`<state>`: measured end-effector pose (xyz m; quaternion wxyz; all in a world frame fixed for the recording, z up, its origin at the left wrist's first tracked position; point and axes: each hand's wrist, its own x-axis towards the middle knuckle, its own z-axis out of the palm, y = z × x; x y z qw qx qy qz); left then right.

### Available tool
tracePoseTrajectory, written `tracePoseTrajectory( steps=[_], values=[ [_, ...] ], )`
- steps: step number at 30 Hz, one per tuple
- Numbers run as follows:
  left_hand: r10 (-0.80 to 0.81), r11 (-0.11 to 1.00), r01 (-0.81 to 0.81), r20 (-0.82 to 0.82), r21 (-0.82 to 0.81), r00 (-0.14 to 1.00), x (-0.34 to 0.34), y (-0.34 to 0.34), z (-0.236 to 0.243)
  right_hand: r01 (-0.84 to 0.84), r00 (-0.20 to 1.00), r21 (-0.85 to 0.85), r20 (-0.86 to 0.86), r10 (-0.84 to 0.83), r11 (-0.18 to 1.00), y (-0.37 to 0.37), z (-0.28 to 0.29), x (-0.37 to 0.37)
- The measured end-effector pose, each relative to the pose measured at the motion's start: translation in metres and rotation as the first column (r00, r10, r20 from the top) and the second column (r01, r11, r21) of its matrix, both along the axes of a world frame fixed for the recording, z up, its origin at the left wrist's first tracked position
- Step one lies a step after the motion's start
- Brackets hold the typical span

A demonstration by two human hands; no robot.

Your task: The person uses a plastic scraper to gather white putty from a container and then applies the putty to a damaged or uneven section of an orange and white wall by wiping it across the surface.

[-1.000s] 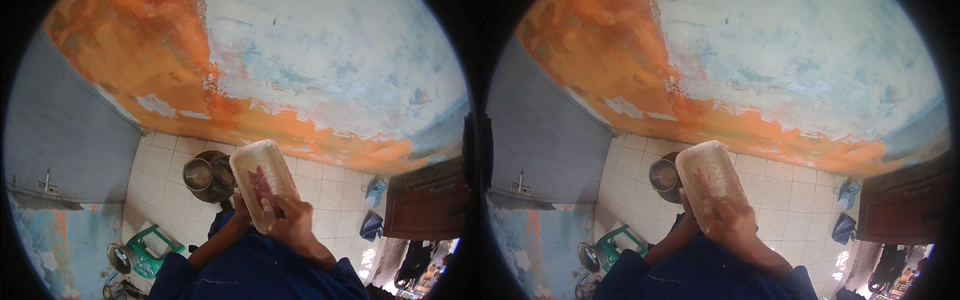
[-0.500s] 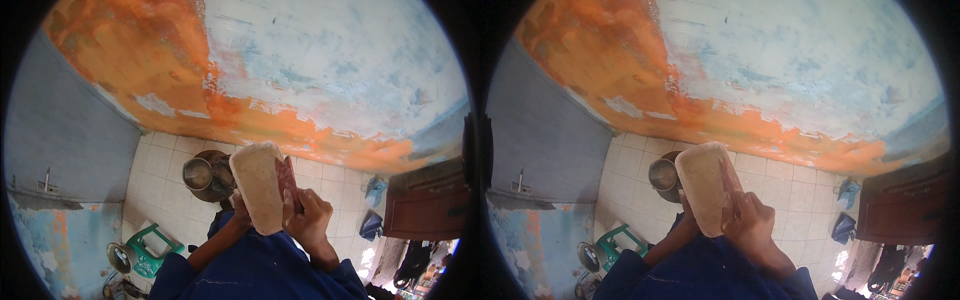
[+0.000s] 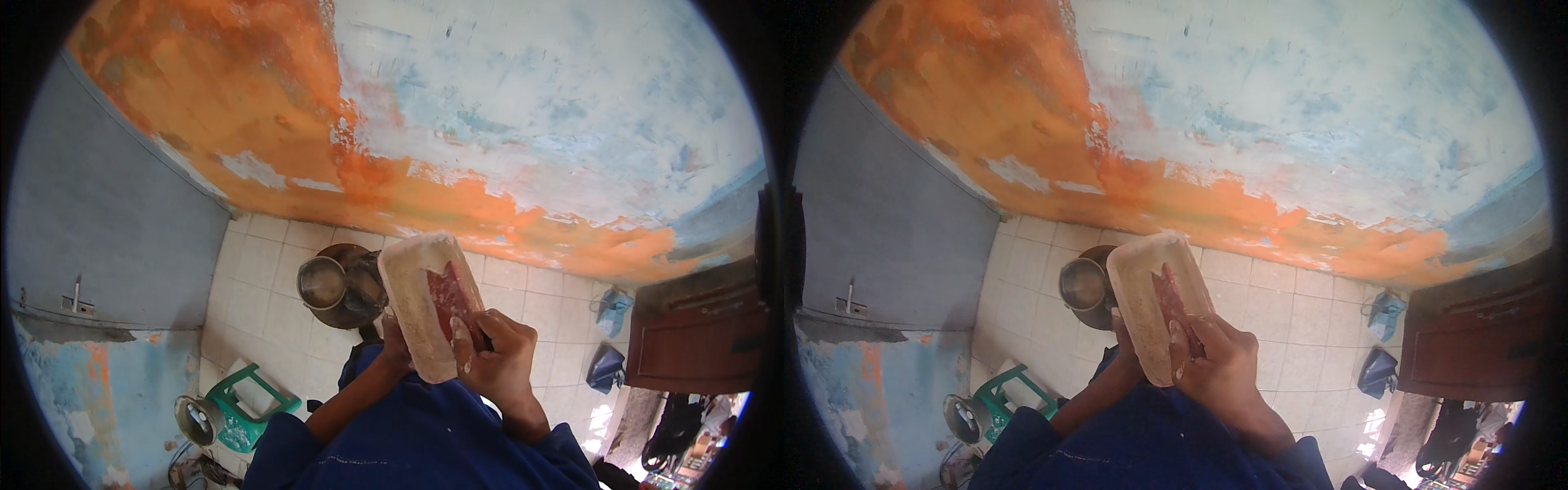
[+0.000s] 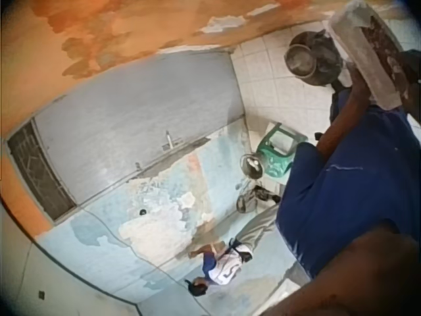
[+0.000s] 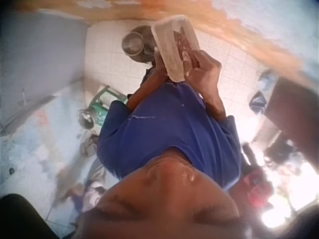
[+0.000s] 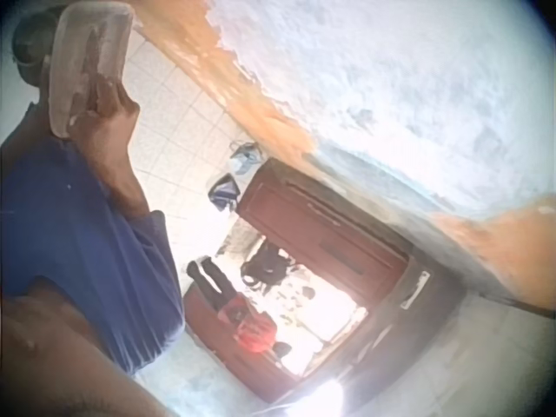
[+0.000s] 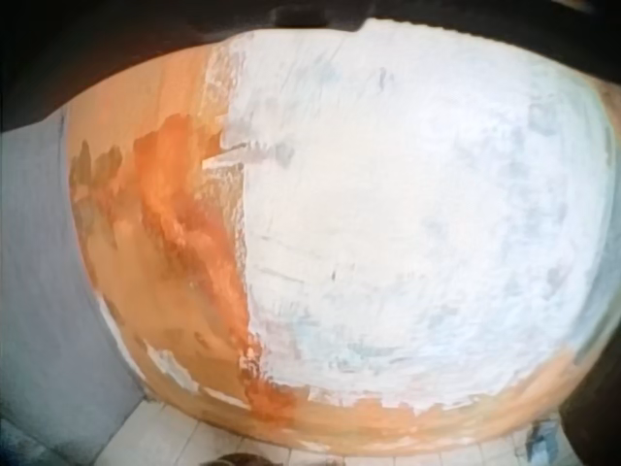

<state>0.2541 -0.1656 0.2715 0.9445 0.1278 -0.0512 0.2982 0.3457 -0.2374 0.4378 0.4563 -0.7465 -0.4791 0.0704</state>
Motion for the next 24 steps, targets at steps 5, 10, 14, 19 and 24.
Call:
tracePoseTrajectory(
  steps=[5,10,14,19,24],
  values=[
    [0.071,0.997,-0.059,-0.23,0.055,0.971,0.001,-0.001,-0.001,-0.08,0.995,-0.01,0.064,0.081,0.997,0.002,-0.033,-0.005],
    [0.005,0.992,0.051,-0.437,0.117,0.9,-0.005,-0.002,0.007,0.022,0.996,-0.004,0.09,-0.021,1.0,0.009,-0.029,0.008],
    [-0.054,0.993,0.068,-0.154,0.092,0.987,-0.006,-0.004,-0.014,0.049,0.991,0.037,0.123,-0.053,0.998,0.01,-0.017,0.015],
    [-0.119,0.992,0.121,0.06,-0.044,0.991,0.002,-0.002,-0.009,0.068,0.971,0.053,0.224,-0.079,0.996,0.012,-0.016,0.019],
    [-0.053,0.998,0.065,-0.362,0.019,0.931,-0.002,-0.003,-0.003,-0.026,0.959,-0.013,0.281,0.028,1.0,0.011,-0.04,0.014]
  ],
)
